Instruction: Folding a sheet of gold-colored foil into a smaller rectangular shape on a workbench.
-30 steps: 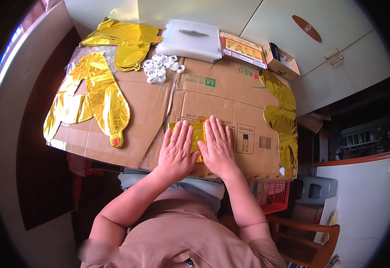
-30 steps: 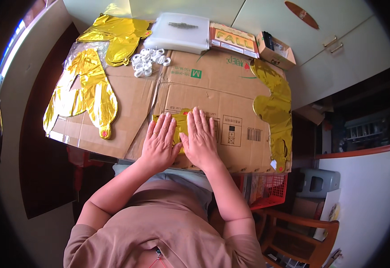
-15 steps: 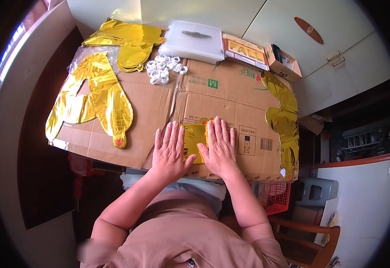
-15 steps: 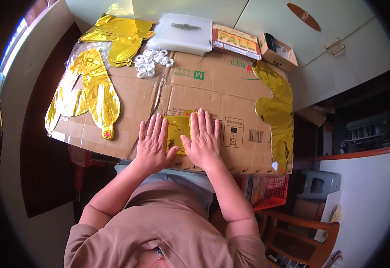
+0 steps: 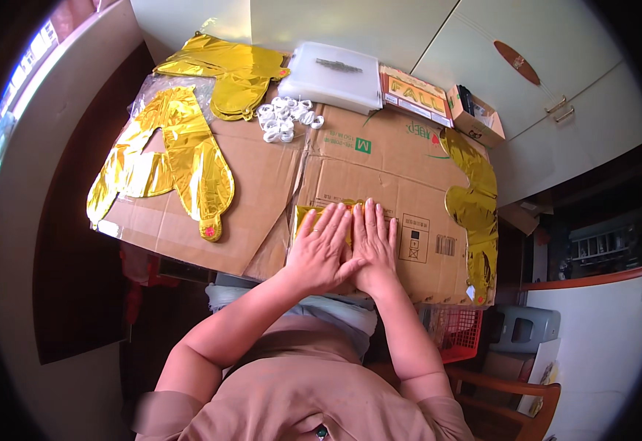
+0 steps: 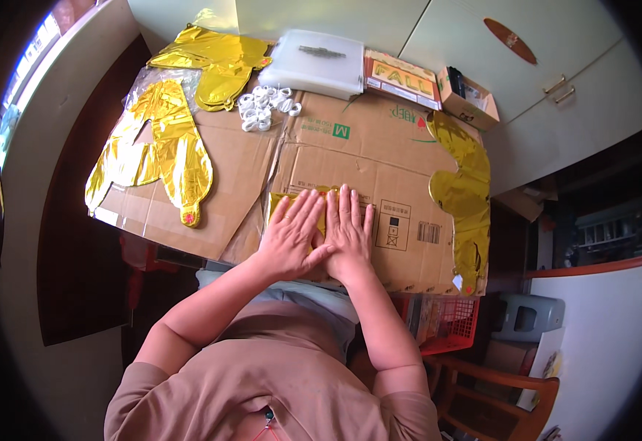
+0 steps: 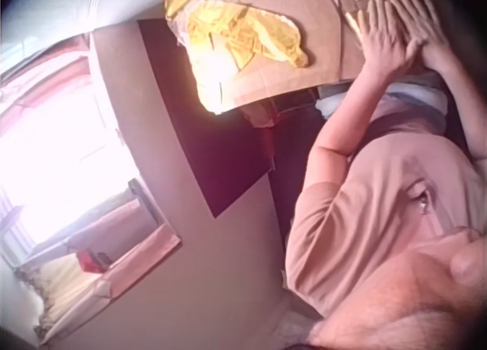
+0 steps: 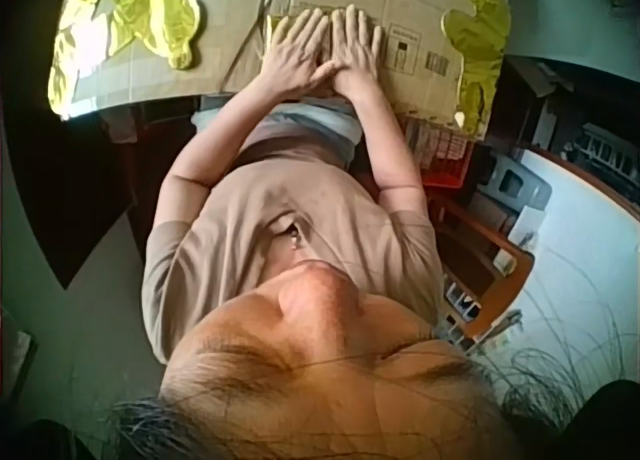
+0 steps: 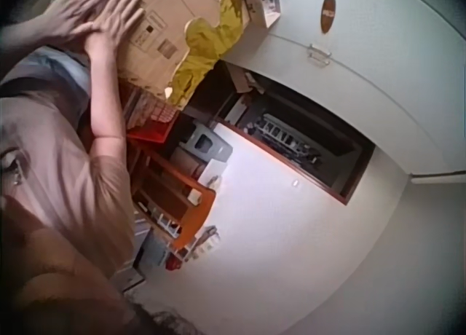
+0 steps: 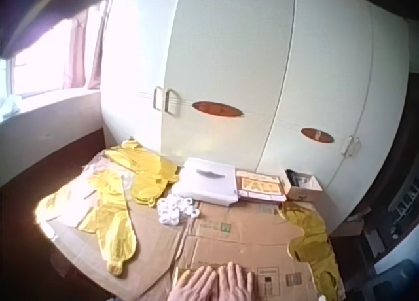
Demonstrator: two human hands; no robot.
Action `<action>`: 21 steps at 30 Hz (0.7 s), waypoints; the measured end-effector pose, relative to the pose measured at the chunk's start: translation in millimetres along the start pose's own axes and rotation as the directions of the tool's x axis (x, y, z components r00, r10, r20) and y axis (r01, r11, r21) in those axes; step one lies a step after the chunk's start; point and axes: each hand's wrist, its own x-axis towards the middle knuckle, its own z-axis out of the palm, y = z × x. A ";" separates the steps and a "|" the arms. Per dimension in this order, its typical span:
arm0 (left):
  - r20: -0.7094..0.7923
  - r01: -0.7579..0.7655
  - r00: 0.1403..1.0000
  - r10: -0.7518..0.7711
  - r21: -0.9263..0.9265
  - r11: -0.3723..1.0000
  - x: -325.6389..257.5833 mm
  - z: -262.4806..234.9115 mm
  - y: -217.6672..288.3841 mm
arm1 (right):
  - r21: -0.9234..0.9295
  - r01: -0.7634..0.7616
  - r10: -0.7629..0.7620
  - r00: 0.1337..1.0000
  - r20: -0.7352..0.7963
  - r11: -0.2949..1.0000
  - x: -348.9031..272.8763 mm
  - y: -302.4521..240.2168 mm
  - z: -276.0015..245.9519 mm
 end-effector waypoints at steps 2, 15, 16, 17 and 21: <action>-0.053 0.034 0.998 -0.029 0.098 0.995 -9.8 0.8 -6.0 | -0.015 0.013 -0.014 0.999 -0.038 1.000 -2.4 -1.7 -1.0; -0.013 0.212 0.977 -0.214 0.188 0.959 -29.1 -7.9 -13.2 | -0.015 0.013 -0.014 0.999 -0.044 1.000 -3.6 -5.6 -4.6; -0.009 0.211 0.977 -0.213 0.192 0.958 -28.8 -8.3 -13.4 | -0.018 0.013 -0.014 0.999 -0.038 1.000 -3.6 -5.7 -5.9; -0.006 0.209 0.977 -0.212 0.197 0.958 -28.6 -8.3 -13.5 | -0.020 0.013 -0.014 0.999 -0.032 1.000 -3.8 -5.8 -6.9; -0.008 0.193 0.981 -0.194 0.158 0.968 -28.4 -11.5 -15.2 | -0.026 0.011 -0.012 1.000 -0.027 1.000 -4.1 -5.3 -8.9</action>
